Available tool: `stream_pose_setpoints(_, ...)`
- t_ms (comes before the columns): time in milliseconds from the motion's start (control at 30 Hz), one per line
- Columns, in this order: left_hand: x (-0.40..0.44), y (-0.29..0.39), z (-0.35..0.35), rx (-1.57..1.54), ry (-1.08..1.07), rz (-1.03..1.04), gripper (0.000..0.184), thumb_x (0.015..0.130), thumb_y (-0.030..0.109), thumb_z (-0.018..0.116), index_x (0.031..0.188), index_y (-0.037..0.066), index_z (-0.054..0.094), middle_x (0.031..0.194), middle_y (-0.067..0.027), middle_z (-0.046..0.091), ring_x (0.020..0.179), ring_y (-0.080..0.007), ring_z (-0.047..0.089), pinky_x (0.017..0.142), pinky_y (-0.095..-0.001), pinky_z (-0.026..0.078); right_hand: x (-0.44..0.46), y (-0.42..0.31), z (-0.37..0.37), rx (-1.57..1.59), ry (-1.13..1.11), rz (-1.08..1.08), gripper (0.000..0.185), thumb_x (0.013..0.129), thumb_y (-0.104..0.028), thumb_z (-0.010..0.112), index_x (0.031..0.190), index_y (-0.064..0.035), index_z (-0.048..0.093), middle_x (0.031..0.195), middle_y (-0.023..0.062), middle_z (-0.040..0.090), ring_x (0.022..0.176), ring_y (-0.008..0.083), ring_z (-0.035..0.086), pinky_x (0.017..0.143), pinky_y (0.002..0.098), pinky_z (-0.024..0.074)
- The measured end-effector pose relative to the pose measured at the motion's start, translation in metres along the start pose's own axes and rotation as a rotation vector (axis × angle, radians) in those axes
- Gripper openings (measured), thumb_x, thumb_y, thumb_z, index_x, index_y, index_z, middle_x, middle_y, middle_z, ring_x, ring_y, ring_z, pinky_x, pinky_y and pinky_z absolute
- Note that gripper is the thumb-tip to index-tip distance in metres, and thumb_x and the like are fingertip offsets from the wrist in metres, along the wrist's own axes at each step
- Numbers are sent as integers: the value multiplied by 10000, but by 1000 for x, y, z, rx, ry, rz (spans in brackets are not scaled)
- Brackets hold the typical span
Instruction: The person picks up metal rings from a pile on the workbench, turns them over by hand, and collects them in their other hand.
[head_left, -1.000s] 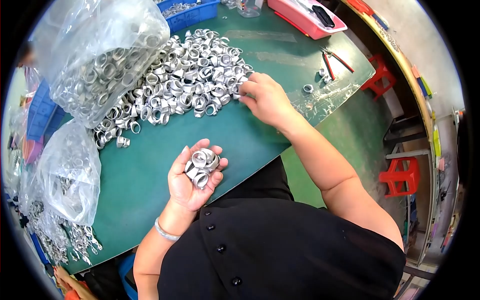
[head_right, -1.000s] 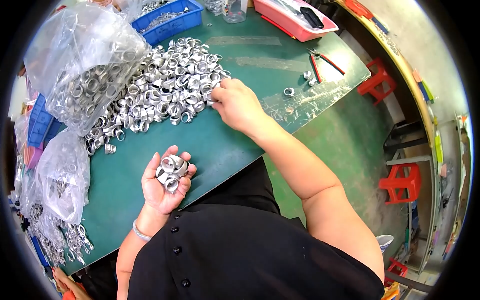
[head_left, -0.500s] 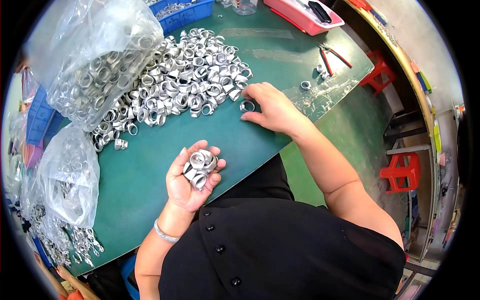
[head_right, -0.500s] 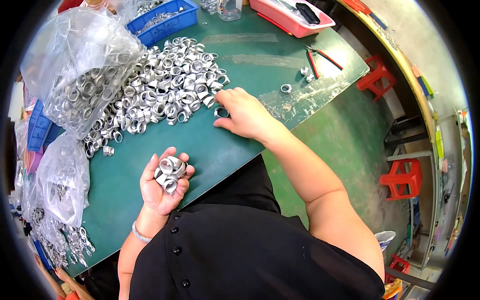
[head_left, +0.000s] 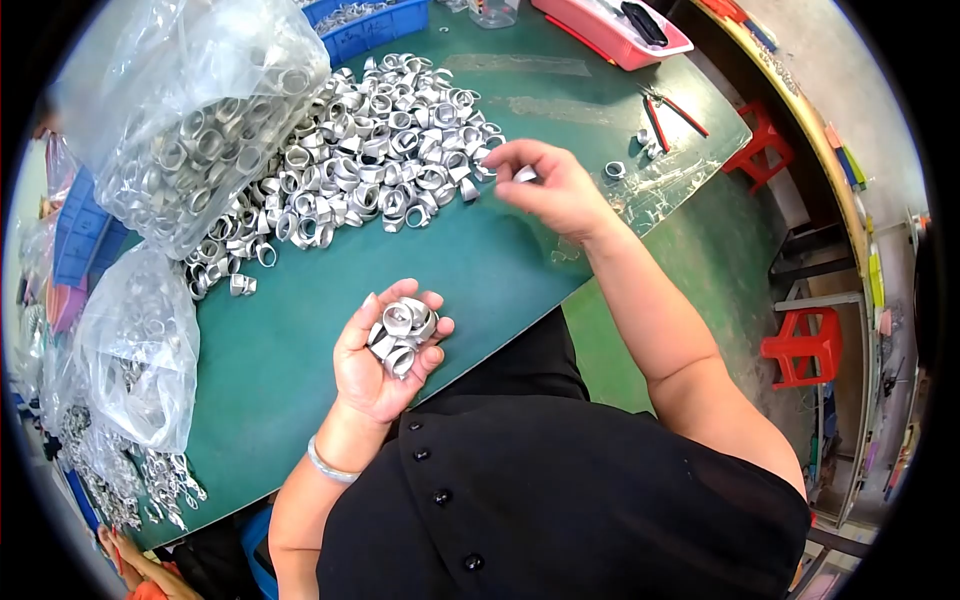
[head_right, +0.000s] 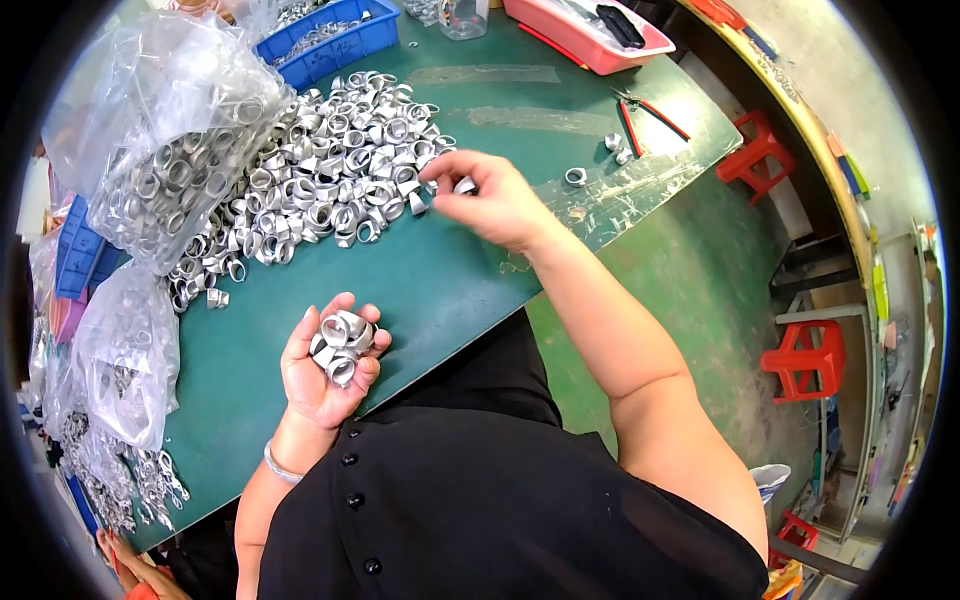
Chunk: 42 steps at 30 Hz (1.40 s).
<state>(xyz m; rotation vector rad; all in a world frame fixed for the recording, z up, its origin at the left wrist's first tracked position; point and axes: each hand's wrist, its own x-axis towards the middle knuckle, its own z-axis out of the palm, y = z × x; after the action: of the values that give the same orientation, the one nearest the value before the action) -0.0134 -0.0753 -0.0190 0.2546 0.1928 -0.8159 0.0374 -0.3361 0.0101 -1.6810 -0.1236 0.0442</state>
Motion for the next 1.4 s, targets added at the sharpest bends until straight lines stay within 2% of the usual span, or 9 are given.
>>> stream_pose_setpoints(67,0,0,0,1,-4,-1,363,902,321,437,1110,34,519,1048,-180,559,898,-348,572,620,-376,530,6,1,4,-683,-37,-333,294,714,17,594,989,-85,613,912,57,534,777,198,550,657,284,457)
stream_pose_setpoints(100,0,0,-1,3,-7,0,363,903,320,436,1110,34,520,1049,-180,559,899,-348,572,620,-376,530,10,5,7,-872,-32,-498,309,702,9,604,982,-122,616,888,63,527,785,238,559,665,314,466)
stream_pose_setpoints(200,-1,1,-1,4,-13,2,361,905,317,433,1112,34,520,1052,-181,559,902,-348,573,622,-377,530,18,6,7,-1009,-84,-504,293,708,6,604,969,-124,617,900,60,531,799,262,563,671,337,469)
stream_pose_setpoints(533,0,1,-2,16,-37,-8,365,904,314,433,1122,33,514,1053,-181,561,905,-347,579,630,-381,536,14,9,2,-938,-110,-460,106,707,1,596,768,-33,517,870,84,501,754,283,546,637,361,449)
stream_pose_setpoints(733,0,1,-3,15,-36,-11,365,904,314,432,1124,34,512,1058,-182,559,907,-348,579,635,-388,539,1,6,2,-839,-81,-525,112,707,-13,603,783,-23,521,901,78,501,778,277,551,657,350,454)
stream_pose_setpoints(933,1,1,-2,32,-30,-11,366,907,317,428,1128,37,510,1065,-182,556,910,-348,578,635,-387,538,8,11,9,-947,-30,-440,143,705,-43,637,829,-37,567,925,79,505,776,267,558,653,345,460)
stream_pose_setpoints(1133,0,1,-3,25,-38,-14,371,909,323,421,1132,39,508,1068,-180,555,912,-344,578,638,-382,537,0,3,16,-969,-42,-634,140,698,-56,653,811,-43,572,964,83,521,782,269,559,650,351,464)
stream_pose_setpoints(1333,0,2,-2,18,-46,-22,378,910,328,418,1141,40,500,1068,-181,555,918,-345,575,638,-382,535,-10,-4,25,-701,-34,-702,174,669,-12,664,800,-50,557,1082,102,556,820,251,573,663,344,471)
stream_pose_setpoints(1400,0,2,-1,11,-40,-22,378,909,327,422,1141,39,499,1067,-182,556,918,-346,573,639,-383,536,-12,-7,29,-682,-22,-718,196,663,6,664,816,-49,555,1033,98,590,803,236,581,648,331,471)
